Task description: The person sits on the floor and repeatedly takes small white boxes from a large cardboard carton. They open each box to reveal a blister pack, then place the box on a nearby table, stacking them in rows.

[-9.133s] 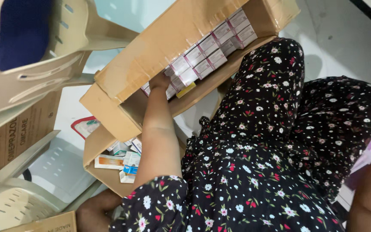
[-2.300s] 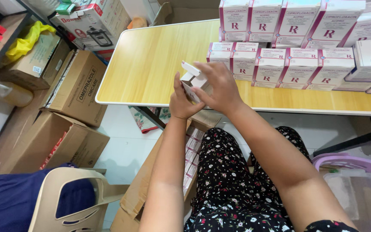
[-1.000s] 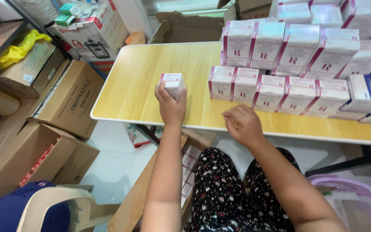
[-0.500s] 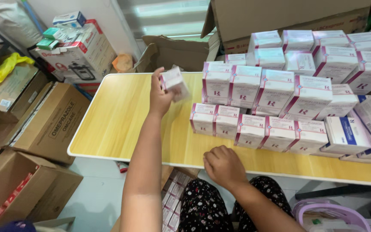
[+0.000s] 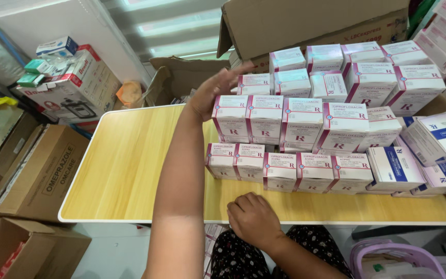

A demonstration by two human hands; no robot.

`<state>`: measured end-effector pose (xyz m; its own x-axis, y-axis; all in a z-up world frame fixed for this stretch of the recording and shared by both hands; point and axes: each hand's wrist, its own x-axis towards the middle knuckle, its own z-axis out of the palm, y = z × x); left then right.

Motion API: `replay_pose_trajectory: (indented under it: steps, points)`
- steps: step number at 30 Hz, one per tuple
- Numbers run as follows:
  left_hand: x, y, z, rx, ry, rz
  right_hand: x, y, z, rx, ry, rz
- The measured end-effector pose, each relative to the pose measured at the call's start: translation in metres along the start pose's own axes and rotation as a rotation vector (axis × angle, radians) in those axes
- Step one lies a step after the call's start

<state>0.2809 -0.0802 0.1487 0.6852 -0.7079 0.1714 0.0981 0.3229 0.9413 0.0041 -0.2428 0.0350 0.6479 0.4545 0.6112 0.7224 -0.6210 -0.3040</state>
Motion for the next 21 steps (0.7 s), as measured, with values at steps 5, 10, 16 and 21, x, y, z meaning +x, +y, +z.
replay_pose_trajectory:
  steps: [5,10,16,21]
  points:
    - [-0.031,0.012,0.009,0.264,0.545,0.237,0.001,-0.002,-0.001,-0.006,-0.006,0.025]
    - [-0.167,-0.012,0.059,0.295,0.631,0.577,0.002,-0.001,0.004,-0.043,-0.049,0.055]
    - [-0.404,-0.107,0.124,0.026,0.247,0.162,0.002,0.003,0.011,-0.029,-0.156,-0.100]
    - [-0.540,-0.272,0.158,-0.267,0.704,-0.431,0.022,-0.017,0.031,0.191,-0.326,-0.270]
